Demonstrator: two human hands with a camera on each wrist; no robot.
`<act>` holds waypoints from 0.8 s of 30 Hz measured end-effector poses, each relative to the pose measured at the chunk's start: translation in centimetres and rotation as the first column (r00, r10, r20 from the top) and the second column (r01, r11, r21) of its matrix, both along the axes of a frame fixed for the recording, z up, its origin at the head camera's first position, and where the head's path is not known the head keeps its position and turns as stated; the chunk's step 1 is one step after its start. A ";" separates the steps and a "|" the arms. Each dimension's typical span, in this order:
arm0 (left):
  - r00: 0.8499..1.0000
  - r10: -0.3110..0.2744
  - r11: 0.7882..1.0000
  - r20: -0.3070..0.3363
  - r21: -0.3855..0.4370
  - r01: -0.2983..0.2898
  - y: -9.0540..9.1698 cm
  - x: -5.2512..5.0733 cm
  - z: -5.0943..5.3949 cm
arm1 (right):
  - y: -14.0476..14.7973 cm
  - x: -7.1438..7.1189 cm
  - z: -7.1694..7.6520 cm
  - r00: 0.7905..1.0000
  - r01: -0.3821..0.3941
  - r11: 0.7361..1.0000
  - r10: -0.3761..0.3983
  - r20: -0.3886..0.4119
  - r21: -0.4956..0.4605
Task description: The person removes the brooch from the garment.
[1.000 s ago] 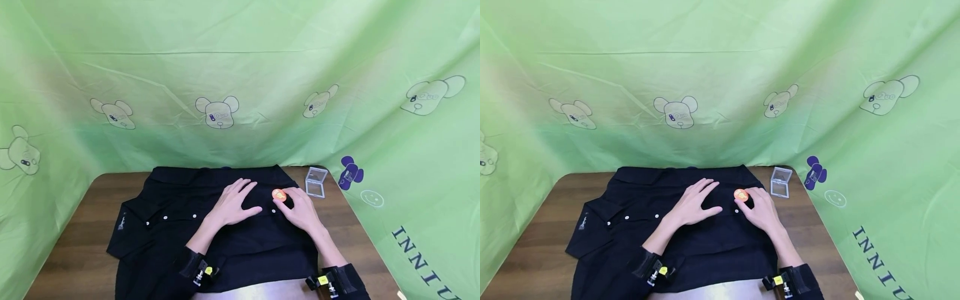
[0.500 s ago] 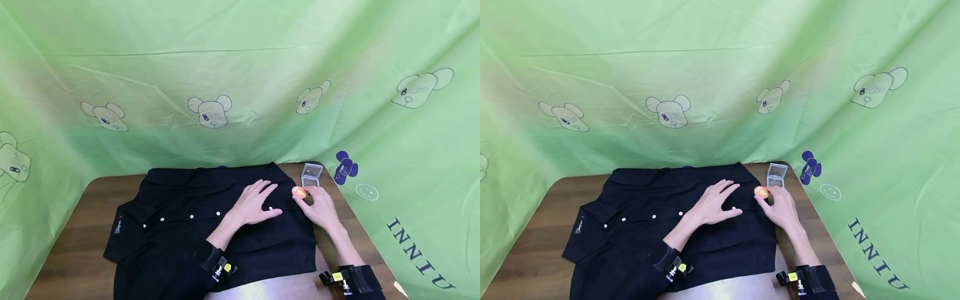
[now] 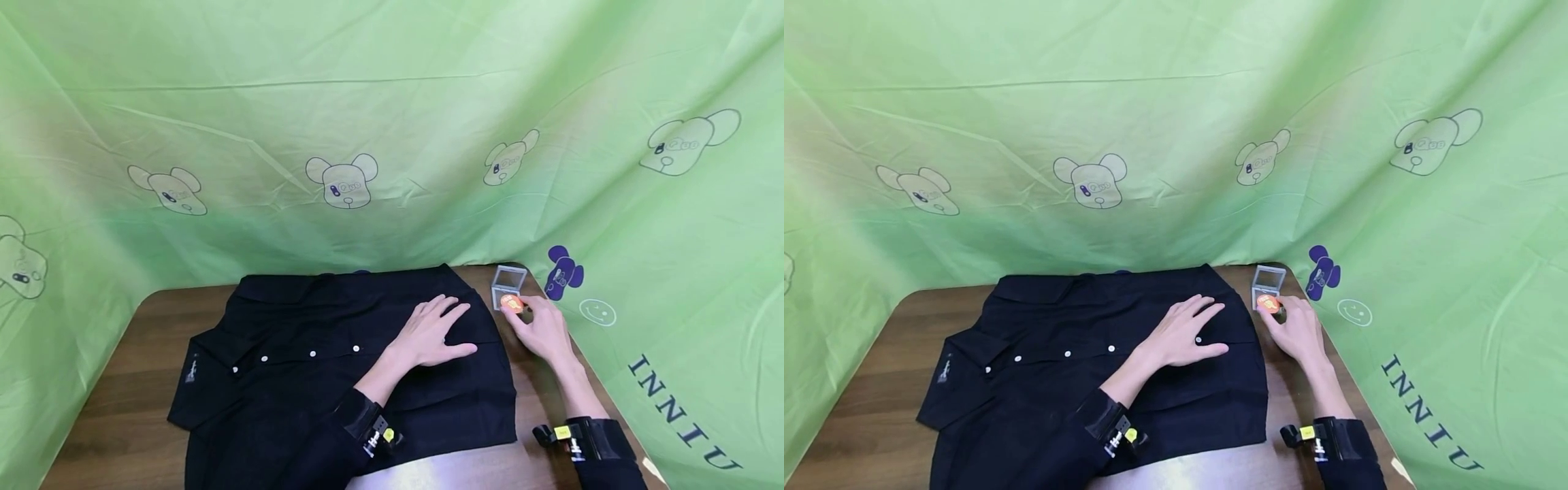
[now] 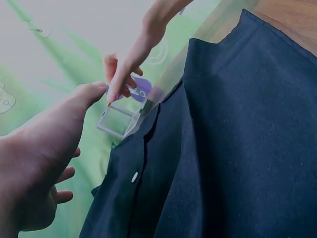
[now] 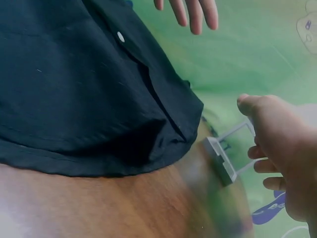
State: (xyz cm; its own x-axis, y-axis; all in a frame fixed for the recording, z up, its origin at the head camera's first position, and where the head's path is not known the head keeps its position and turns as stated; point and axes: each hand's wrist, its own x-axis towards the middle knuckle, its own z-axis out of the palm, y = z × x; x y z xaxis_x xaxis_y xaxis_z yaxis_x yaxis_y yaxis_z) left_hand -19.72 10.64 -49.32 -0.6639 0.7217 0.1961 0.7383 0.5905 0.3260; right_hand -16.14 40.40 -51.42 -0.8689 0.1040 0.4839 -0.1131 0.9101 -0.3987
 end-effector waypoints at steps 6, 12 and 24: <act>1.000 -0.008 1.000 0.018 0.000 0.008 0.3 0.1 0.4 | 0.8 -1.2 -0.2 0.995 0.066 0.998 -0.067 0.071 0.024; 1.000 -0.008 1.000 0.028 0.000 0.008 0.2 0.0 0.4 | 1.0 -2.4 -0.7 0.993 0.087 0.991 -0.095 0.075 0.097; 0.999 -0.020 0.999 0.042 0.038 0.018 0.0 -1.2 -1.3 | 0.7 -3.5 -1.9 0.992 0.100 0.982 -0.111 0.065 0.158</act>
